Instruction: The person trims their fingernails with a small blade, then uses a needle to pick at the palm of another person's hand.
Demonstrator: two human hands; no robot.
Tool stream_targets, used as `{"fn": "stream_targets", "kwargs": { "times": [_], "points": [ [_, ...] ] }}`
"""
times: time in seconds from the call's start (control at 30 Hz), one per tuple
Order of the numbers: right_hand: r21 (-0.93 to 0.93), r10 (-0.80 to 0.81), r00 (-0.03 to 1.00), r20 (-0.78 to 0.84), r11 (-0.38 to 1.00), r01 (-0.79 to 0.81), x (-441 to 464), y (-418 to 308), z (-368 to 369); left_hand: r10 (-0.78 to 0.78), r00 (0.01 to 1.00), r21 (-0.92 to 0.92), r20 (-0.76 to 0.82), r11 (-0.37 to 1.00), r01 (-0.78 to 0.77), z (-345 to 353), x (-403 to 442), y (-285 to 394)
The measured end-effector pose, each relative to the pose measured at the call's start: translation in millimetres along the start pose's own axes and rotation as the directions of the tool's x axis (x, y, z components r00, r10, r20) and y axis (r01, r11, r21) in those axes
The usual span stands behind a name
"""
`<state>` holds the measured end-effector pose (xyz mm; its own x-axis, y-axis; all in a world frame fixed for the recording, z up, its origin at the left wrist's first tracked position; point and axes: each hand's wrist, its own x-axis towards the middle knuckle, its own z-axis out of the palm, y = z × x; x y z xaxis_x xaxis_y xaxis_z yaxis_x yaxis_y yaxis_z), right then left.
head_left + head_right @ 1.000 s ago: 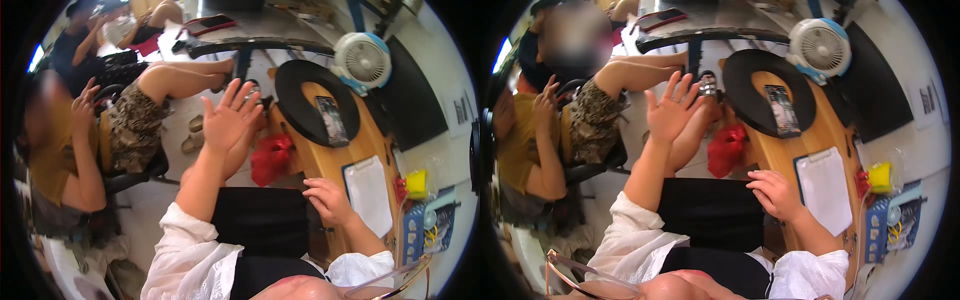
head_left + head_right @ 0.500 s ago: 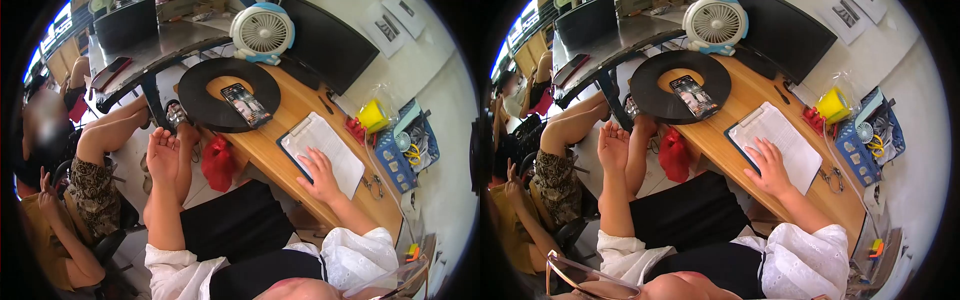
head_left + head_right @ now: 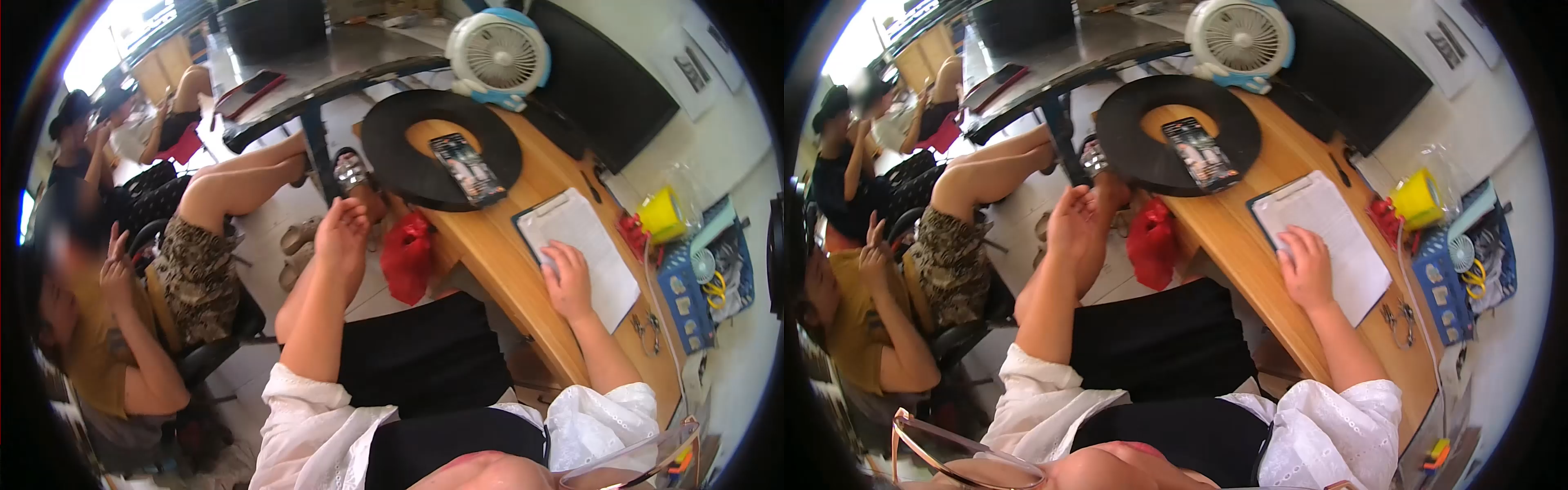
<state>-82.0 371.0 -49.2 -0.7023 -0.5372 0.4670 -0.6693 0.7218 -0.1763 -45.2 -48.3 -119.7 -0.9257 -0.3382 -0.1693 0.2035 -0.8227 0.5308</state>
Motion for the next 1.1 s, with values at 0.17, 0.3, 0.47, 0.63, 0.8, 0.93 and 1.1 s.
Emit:
{"fn": "stream_targets", "kwargs": {
  "times": [0.17, 0.3, 0.47, 0.63, 0.8, 0.93, 1.1],
  "points": [
    [0.009, 0.006, 1.000, -0.022, 1.000, -0.006, 24, 21, 14, 0.041, 0.998, 0.162, -0.047, 0.986, -0.033, -5, 4, -6],
    [0.014, 0.011, 1.000, 0.000, 1.000, -0.011, 18, 20, 16, 0.083, 0.995, 0.236, -0.056, 0.969, -0.068, 3, -5, -1],
    [-0.005, -0.062, 0.997, 0.043, 0.998, 0.063, 16, 16, -6, 0.057, 0.998, 0.313, -0.025, 0.949, -0.047, 2, -5, -3],
    [0.071, 0.414, 0.900, 0.137, 0.902, -0.426, 49, 71, -26, 0.066, 0.998, 0.323, 0.001, 0.944, -0.063, 3, -3, -10],
    [0.098, 0.352, 0.936, -0.009, 0.932, -0.350, 67, 158, -9, 0.073, 0.997, 0.386, 0.009, 0.920, -0.071, 7, -9, -6],
    [-0.085, 0.347, 0.934, -0.084, 0.932, -0.353, 80, 193, -6, 0.083, 0.996, 0.346, -0.011, 0.935, -0.074, 5, -8, -6],
    [-0.236, 0.302, 0.946, -0.120, 0.917, -0.322, 85, 240, 13, 0.067, 0.998, 0.381, 0.012, 0.922, -0.066, -3, -2, -9]
  ]
}}
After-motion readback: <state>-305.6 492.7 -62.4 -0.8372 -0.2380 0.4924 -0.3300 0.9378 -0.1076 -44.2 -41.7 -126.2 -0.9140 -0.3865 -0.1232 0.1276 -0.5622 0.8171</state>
